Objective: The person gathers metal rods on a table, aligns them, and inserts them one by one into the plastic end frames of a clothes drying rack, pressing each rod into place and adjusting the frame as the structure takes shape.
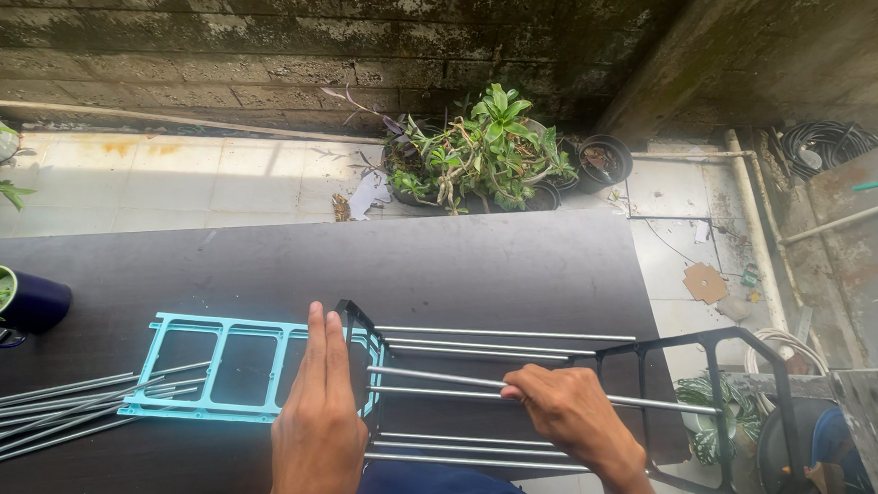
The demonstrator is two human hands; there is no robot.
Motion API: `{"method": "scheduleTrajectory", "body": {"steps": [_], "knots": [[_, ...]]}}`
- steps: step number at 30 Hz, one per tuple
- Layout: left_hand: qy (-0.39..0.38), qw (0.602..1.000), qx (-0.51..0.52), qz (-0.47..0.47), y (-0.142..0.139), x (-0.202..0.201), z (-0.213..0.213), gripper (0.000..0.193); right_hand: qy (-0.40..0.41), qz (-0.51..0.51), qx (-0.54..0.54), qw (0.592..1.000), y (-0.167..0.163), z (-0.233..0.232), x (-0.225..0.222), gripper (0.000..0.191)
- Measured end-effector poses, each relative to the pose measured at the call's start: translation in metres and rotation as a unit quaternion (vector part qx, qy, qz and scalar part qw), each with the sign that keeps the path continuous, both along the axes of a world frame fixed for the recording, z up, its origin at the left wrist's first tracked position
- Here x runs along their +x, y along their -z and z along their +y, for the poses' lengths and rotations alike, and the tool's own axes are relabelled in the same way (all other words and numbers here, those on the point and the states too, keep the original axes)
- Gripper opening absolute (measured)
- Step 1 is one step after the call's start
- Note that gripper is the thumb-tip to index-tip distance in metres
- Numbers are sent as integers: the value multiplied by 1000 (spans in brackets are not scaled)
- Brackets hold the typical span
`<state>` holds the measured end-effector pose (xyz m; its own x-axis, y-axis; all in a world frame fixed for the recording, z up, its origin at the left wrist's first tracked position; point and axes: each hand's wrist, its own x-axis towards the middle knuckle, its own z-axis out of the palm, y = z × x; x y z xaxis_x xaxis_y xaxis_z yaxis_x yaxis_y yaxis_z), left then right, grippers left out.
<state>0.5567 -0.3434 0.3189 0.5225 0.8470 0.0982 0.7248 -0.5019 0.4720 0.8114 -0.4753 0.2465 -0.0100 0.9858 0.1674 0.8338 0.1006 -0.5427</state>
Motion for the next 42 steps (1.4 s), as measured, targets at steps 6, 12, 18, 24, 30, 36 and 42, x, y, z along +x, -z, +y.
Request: {"method": "scheduleTrajectory", "body": {"steps": [6, 12, 18, 24, 30, 36, 42], "knots": [[9, 999, 31, -15, 6, -4, -2, 81, 13, 20, 34, 999, -5, 1, -4, 18], [37, 996, 26, -77, 8, -6, -8, 59, 36, 42, 89, 995, -12, -3, -13, 18], [48, 993, -1, -104, 3, -1, -11, 56, 49, 58, 96, 992, -17, -5, -25, 17], [43, 990, -71, -112, 0, 4, -11, 64, 67, 96, 106, 987, -21, -10, -31, 15], [85, 986, -16, -140, 0, 4, -14, 63, 74, 84, 146, 983, -15, -9, -29, 14], [88, 988, -49, -116, -4, 7, -17, 66, 143, 33, 122, 981, -9, -8, -31, 22], [49, 990, -90, -101, -11, 4, -14, 69, 78, 34, 112, 990, -22, -9, -34, 18]]}}
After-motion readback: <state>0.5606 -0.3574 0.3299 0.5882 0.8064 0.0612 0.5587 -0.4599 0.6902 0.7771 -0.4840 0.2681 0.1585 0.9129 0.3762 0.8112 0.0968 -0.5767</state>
